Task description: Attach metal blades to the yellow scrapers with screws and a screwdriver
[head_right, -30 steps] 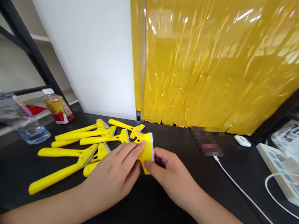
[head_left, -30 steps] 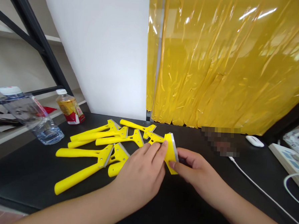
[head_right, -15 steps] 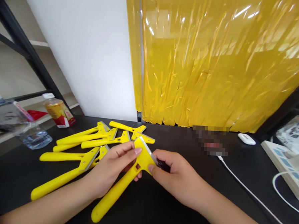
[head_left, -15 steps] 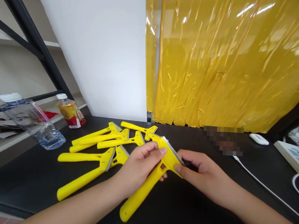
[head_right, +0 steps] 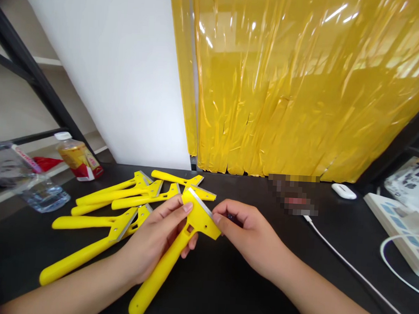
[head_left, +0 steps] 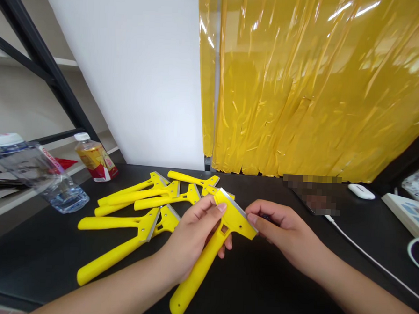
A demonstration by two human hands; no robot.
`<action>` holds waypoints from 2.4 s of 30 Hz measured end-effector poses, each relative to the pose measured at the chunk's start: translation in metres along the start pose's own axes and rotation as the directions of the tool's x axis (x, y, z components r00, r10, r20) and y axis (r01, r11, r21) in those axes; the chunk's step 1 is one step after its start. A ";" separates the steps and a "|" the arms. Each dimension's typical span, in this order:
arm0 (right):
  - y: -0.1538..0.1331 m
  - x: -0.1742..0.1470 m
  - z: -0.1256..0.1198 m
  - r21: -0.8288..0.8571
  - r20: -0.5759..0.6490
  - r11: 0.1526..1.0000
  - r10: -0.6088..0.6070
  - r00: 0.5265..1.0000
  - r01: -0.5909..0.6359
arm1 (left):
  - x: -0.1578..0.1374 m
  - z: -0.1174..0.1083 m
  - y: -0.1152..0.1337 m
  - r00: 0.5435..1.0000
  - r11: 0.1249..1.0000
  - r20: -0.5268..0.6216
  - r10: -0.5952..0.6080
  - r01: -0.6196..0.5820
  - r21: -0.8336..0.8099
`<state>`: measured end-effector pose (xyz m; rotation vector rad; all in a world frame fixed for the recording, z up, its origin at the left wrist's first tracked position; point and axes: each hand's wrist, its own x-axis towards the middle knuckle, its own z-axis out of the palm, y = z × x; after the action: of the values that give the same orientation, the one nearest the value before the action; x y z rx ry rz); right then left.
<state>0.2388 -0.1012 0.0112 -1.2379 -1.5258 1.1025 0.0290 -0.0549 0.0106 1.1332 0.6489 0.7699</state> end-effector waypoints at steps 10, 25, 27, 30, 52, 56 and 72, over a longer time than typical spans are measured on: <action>0.001 0.001 -0.001 0.007 -0.049 1.000 -0.007 0.999 0.007 | 0.000 -0.001 0.002 0.999 1.000 -0.017 0.027 -0.027 0.001; -0.004 -0.007 0.000 -0.139 -0.201 0.988 -0.089 0.976 0.062 | -0.004 -0.001 0.012 0.994 0.983 -0.039 0.104 -0.097 0.154; -0.008 -0.014 0.001 -0.239 -0.258 0.962 -0.191 0.947 0.129 | -0.010 0.000 0.016 0.977 0.929 -0.056 0.204 -0.175 0.327; -0.017 -0.025 0.006 -0.274 -0.161 0.937 -0.265 0.951 0.215 | -0.021 0.000 0.019 0.886 0.603 0.071 0.457 -0.368 0.708; -0.007 -0.009 0.012 0.424 -0.072 0.897 0.171 0.983 -0.125 | -0.006 0.000 0.005 0.952 0.925 -0.205 0.227 -0.145 0.351; -0.006 -0.009 0.011 0.365 -0.033 0.924 0.132 0.991 -0.111 | -0.006 0.003 0.009 0.998 0.989 -0.057 0.015 -0.007 0.149; -0.007 -0.013 0.008 -0.109 -0.106 0.994 -0.036 0.994 0.025 | -0.009 0.003 0.006 0.998 0.988 -0.001 0.056 -0.055 0.142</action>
<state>0.2315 -0.1152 0.0146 -1.3209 -1.5330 0.9287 0.0252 -0.0623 0.0176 1.2839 0.6870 0.7836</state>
